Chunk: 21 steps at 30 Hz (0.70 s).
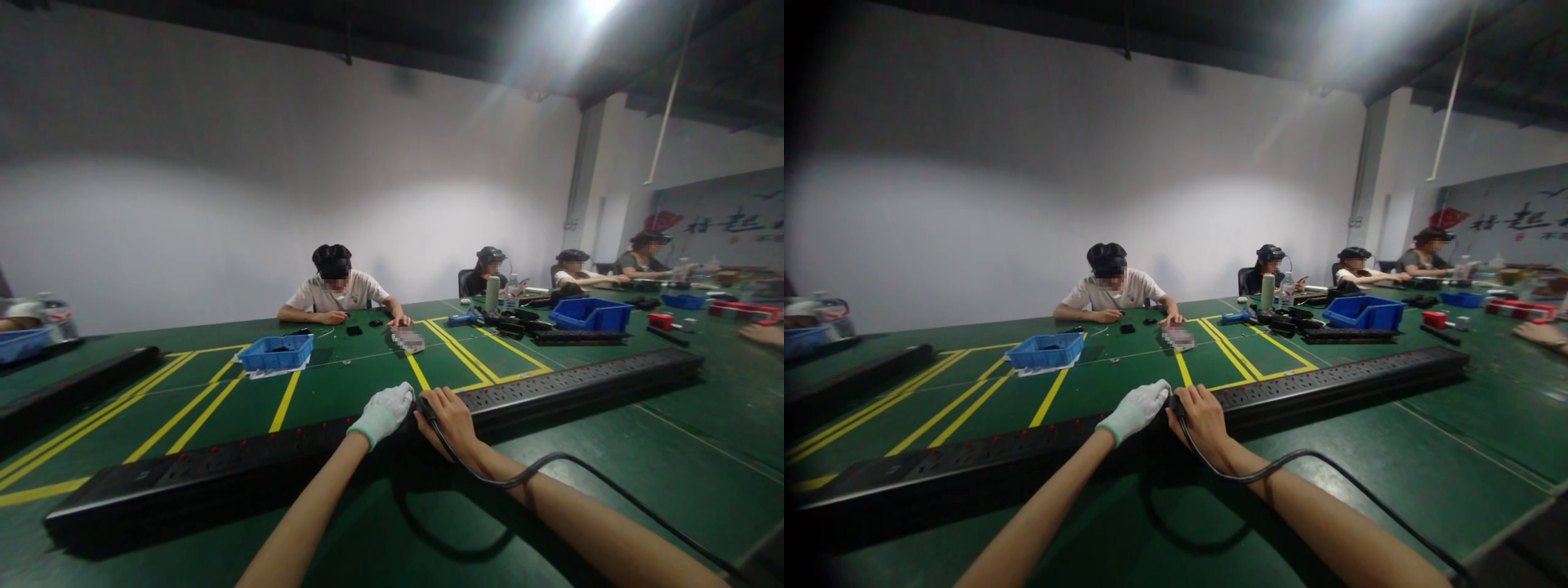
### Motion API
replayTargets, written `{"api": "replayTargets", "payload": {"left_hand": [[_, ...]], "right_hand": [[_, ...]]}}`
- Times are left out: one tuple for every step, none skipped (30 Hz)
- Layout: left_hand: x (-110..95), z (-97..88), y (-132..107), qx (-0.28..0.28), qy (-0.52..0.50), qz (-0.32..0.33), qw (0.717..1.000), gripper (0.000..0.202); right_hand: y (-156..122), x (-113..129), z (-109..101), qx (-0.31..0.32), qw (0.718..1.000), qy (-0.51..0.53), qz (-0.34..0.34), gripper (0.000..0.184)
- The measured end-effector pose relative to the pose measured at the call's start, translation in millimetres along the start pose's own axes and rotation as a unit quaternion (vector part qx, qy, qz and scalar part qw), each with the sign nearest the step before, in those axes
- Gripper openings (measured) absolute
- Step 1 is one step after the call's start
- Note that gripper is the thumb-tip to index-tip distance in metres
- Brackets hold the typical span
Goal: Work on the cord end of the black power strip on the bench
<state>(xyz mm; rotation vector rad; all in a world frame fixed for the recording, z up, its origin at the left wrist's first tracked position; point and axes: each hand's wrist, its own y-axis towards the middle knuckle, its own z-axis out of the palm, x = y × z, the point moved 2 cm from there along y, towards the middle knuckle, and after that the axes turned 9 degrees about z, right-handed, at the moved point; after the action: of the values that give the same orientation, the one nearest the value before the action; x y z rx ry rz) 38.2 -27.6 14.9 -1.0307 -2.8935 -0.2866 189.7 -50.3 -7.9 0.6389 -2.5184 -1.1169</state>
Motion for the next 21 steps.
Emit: {"api": "replayTargets", "payload": {"left_hand": [[0.2,0.0,0.1,0.0,-0.001,-0.002,1.0,0.03],[0.4,0.0,0.1,0.0,-0.003,-0.005,1.0,0.03],[0.5,-0.1,0.1,0.0,-0.005,-0.007,1.0,0.031],[0.5,-0.3,0.1,0.001,-0.007,-0.009,1.0,0.031],[0.4,-0.6,0.0,0.002,-0.008,-0.011,1.0,0.031],[0.3,-1.0,-0.2,0.002,-0.01,-0.013,1.0,0.031],[0.1,-1.5,-0.4,0.003,-0.011,-0.014,1.0,0.031],[-0.2,-2.0,-0.7,0.003,-0.012,-0.015,1.0,0.031],[-0.4,-2.5,-1.0,0.004,-0.013,-0.015,1.0,0.031],[-0.7,-2.9,-1.2,0.005,-0.014,-0.015,1.0,0.03],[-0.9,-3.3,-1.3,0.006,-0.015,-0.015,1.0,0.029],[-1.0,-3.6,-1.4,0.008,-0.015,-0.015,1.0,0.029],[-1.1,-3.8,-1.4,0.009,-0.016,-0.016,1.0,0.029],[-1.0,-4.0,-1.4,0.009,-0.018,-0.019,1.0,0.029],[-0.9,-4.1,-1.3,0.01,-0.019,-0.021,1.0,0.03],[-0.8,-4.1,-1.2,0.011,-0.02,-0.024,0.999,0.03],[-0.7,-4.0,-1.1,0.011,-0.022,-0.025,0.999,0.031],[-0.6,-3.9,-1.0,0.011,-0.023,-0.027,0.999,0.031],[-0.5,-3.6,-0.9,0.011,-0.025,-0.028,0.999,0.031],[-0.4,-3.3,-0.8,0.011,-0.026,-0.03,0.999,0.031],[-0.3,-2.9,-0.8,0.01,-0.027,-0.031,0.999,0.031]], "right_hand": [[0.1,0.0,-0.1,0.002,1.0,-0.001,0.0,0.018],[0.1,-0.1,-0.2,0.003,1.0,-0.002,0.002,0.018],[0.1,-0.2,-0.2,0.004,1.0,-0.002,0.003,0.018],[0.1,-0.2,-0.1,0.005,1.0,-0.003,0.004,0.018],[0.0,-0.2,0.1,0.004,1.0,-0.004,0.005,0.018],[0.0,-0.2,0.3,0.001,1.0,-0.005,0.004,0.018],[-0.1,-0.1,0.5,-0.002,1.0,-0.006,0.002,0.018],[-0.2,0.0,0.7,-0.006,1.0,-0.007,0.0,0.018],[-0.4,0.1,0.8,-0.01,1.0,-0.008,-0.002,0.018],[-0.5,0.1,1.0,-0.014,1.0,-0.009,-0.002,0.018],[-0.6,0.1,1.1,-0.016,1.0,-0.009,-0.001,0.017],[-0.6,0.0,1.1,-0.016,1.0,-0.009,0.001,0.017],[-0.6,-0.1,1.1,-0.014,1.0,-0.009,0.002,0.017],[-0.6,-0.2,1.1,-0.012,1.0,-0.009,0.004,0.017],[-0.6,-0.2,0.9,-0.008,1.0,-0.008,0.004,0.017],[-0.5,-0.3,0.8,-0.005,1.0,-0.008,0.002,0.018],[-0.4,-0.3,0.6,-0.002,1.0,-0.007,0.001,0.018],[-0.4,-0.4,0.5,0.001,1.0,-0.007,0.0,0.018],[-0.3,-0.4,0.4,0.002,1.0,-0.007,0.0,0.018],[-0.2,-0.5,0.4,0.004,1.0,-0.008,0.001,0.018],[-0.2,-0.5,0.4,0.004,1.0,-0.008,0.002,0.018]]}}
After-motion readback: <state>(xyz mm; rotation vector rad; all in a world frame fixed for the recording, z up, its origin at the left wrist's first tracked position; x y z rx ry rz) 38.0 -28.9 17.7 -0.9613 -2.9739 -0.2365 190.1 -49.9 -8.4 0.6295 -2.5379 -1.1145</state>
